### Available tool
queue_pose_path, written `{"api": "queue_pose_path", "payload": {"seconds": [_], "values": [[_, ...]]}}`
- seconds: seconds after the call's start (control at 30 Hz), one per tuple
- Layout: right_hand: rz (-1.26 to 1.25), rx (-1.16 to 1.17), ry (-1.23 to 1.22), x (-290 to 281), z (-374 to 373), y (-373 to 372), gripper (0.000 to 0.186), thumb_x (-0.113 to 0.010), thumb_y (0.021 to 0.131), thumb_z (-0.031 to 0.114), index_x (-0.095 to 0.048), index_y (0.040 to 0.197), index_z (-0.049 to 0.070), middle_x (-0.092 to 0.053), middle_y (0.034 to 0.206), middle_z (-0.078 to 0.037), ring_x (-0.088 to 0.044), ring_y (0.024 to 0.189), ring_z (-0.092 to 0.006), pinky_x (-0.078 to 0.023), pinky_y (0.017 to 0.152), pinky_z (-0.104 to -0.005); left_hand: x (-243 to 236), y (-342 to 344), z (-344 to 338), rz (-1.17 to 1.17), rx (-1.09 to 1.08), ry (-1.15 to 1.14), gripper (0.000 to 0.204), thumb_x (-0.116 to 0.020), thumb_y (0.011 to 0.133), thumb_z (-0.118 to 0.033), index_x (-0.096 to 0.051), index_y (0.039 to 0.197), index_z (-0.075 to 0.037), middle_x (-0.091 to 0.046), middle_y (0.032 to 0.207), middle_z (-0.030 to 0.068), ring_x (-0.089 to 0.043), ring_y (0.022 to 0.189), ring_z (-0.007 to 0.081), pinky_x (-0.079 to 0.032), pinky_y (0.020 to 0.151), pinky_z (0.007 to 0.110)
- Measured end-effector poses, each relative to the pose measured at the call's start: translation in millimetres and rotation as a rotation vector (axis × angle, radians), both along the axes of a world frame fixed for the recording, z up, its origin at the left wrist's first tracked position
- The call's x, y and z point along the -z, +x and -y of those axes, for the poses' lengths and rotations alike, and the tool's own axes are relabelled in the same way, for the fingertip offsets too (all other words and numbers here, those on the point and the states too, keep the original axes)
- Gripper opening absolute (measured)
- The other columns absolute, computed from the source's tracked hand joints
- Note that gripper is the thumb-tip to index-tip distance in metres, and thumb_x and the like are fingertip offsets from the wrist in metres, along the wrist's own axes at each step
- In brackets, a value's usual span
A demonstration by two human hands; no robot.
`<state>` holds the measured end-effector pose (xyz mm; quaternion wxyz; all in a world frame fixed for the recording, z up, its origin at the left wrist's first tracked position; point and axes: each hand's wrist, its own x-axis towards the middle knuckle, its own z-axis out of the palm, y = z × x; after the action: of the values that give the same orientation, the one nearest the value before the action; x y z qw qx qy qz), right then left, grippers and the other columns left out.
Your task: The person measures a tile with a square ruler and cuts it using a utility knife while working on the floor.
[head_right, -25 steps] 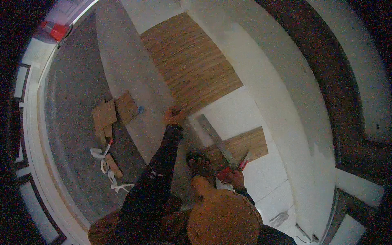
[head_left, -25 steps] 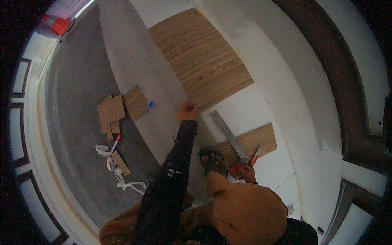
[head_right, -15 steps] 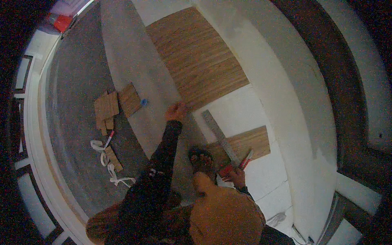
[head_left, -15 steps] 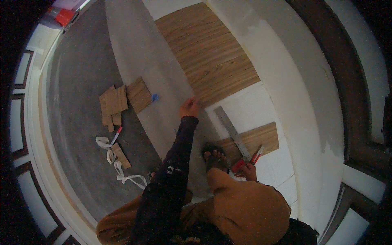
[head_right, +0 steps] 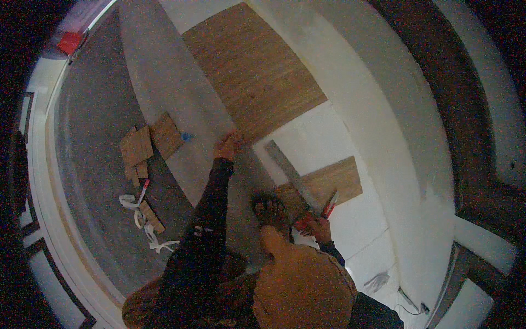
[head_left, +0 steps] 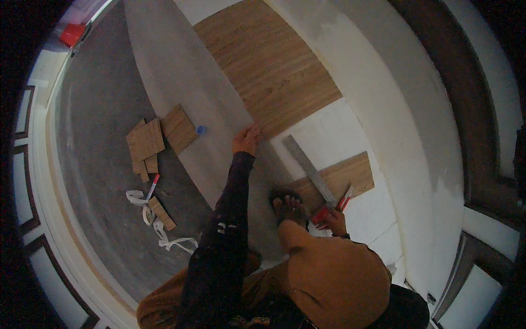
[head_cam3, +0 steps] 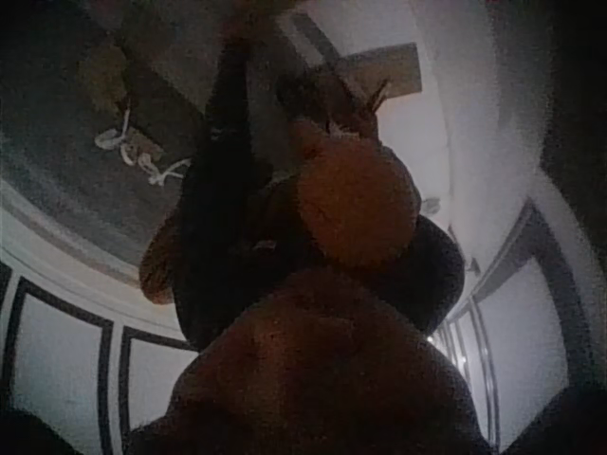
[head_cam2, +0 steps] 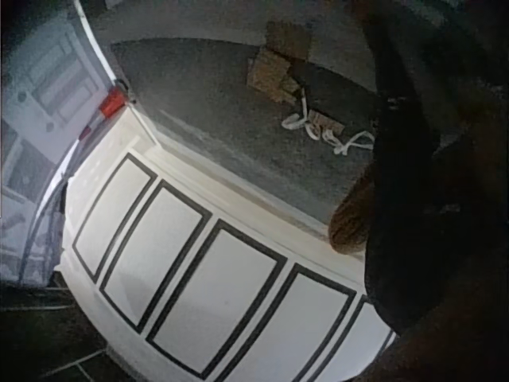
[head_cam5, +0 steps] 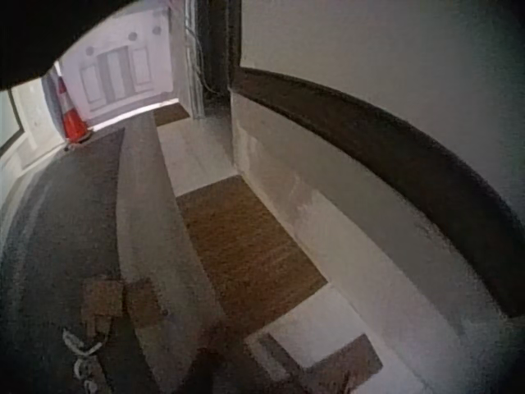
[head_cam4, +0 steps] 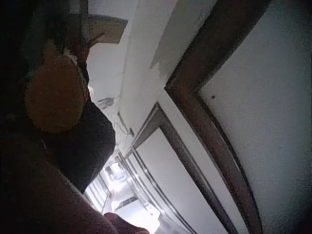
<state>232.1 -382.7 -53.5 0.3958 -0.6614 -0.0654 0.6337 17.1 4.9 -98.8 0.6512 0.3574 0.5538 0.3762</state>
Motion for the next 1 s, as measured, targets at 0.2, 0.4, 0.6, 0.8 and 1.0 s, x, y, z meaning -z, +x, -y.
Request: {"api": "queue_pose_path", "payload": {"seconds": [0.2,0.4,0.6,0.8,1.0], "values": [[0.027,0.010,-0.039,-6,-8,-7,0.042,-0.064,0.093,0.031,-0.061,0.106,-0.008,-0.070,0.088,-0.020,-0.073,0.067,-0.0311,-0.063,0.060,-0.0430,-28,-7,0,0.072,-0.005,-0.097,0.028,-0.067,0.091,-0.017,-0.069,0.112,0.001,-0.066,0.084,0.0030,-0.062,0.070,0.0115,-0.047,0.061,0.024],[0.023,0.058,-0.023,-7,-8,-11,0.031,-0.063,0.092,0.024,-0.060,0.096,-0.006,-0.069,0.085,-0.018,-0.072,0.065,-0.0299,-0.063,0.058,-0.0422,-28,-9,-1,0.032,0.016,-0.077,0.026,-0.066,0.092,-0.017,-0.070,0.113,-0.004,-0.070,0.091,0.0032,-0.064,0.072,0.0114,-0.047,0.061,0.024],[0.002,0.060,-0.002,-5,-6,-12,0.030,-0.062,0.092,0.022,-0.062,0.102,-0.007,-0.070,0.087,-0.018,-0.071,0.062,-0.0272,-0.063,0.057,-0.0393,-17,-15,-2,0.004,0.023,-0.081,0.025,-0.065,0.093,-0.018,-0.070,0.114,-0.004,-0.072,0.105,0.0041,-0.067,0.083,0.0129,-0.051,0.068,0.025],[-0.020,0.106,0.051,-4,6,-3,0.035,-0.061,0.093,0.023,-0.063,0.109,-0.008,-0.071,0.089,-0.019,-0.071,0.062,-0.0269,-0.063,0.056,-0.0380,7,3,12,0.117,0.010,-0.124,0.034,-0.064,0.095,-0.022,-0.065,0.123,-0.003,-0.069,0.116,0.0060,-0.067,0.094,0.0171,-0.053,0.078,0.030],[-0.150,0.112,0.136,14,-16,-27,0.037,-0.065,0.094,0.022,-0.060,0.115,-0.008,-0.071,0.091,-0.019,-0.072,0.063,-0.0299,-0.062,0.053,-0.0396,74,-74,-23,-0.043,0.257,0.442,0.037,-0.063,0.097,-0.026,-0.063,0.129,-0.007,-0.067,0.123,0.0045,-0.067,0.104,0.0190,-0.051,0.080,0.033]]}}
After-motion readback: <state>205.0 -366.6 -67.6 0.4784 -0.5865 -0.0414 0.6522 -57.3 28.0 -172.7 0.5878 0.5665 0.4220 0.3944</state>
